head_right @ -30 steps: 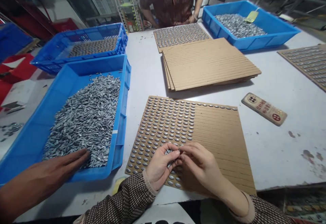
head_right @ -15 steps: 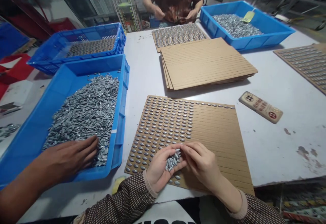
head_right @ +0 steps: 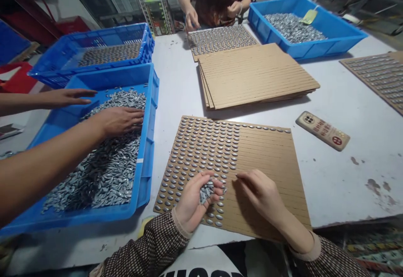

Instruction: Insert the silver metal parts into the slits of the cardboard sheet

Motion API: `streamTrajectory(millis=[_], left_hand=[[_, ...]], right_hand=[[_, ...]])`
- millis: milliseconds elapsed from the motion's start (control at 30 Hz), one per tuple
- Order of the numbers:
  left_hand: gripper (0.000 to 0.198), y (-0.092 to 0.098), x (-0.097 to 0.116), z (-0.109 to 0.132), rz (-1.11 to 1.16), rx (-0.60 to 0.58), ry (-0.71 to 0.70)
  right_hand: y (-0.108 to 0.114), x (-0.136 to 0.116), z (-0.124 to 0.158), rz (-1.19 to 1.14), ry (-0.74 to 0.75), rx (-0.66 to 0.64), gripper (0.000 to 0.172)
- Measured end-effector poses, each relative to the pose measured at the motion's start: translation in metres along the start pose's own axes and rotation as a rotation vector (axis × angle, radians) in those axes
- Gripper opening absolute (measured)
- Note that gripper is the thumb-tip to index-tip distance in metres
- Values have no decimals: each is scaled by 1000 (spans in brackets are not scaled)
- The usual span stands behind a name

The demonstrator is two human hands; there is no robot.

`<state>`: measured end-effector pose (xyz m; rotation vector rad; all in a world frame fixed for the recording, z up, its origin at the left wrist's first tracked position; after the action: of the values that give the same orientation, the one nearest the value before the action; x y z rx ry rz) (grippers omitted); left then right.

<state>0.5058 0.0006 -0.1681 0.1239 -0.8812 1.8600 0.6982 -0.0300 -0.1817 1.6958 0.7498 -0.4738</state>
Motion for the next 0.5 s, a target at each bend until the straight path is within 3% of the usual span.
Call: streamTrajectory(millis=[167,500], left_hand=[[19,6,19,0,14,73,-99],[27,7,12,-5,23,-3,-80]], right_hand=[[-13,4,-9,108,165,-73,18],[-17,12,-14,301,240,-94,25]])
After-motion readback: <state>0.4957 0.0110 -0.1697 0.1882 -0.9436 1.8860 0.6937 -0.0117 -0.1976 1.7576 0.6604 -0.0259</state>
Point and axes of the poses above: each hand's wrist, its own z-axis away from the middle knuckle, its own y-axis out of the back of the hand, x = y × z, the point moved 3 cm from there along -z, towards the middle knuckle, and after that the axes turned 3 degrees about x, right-handed, at the moved point
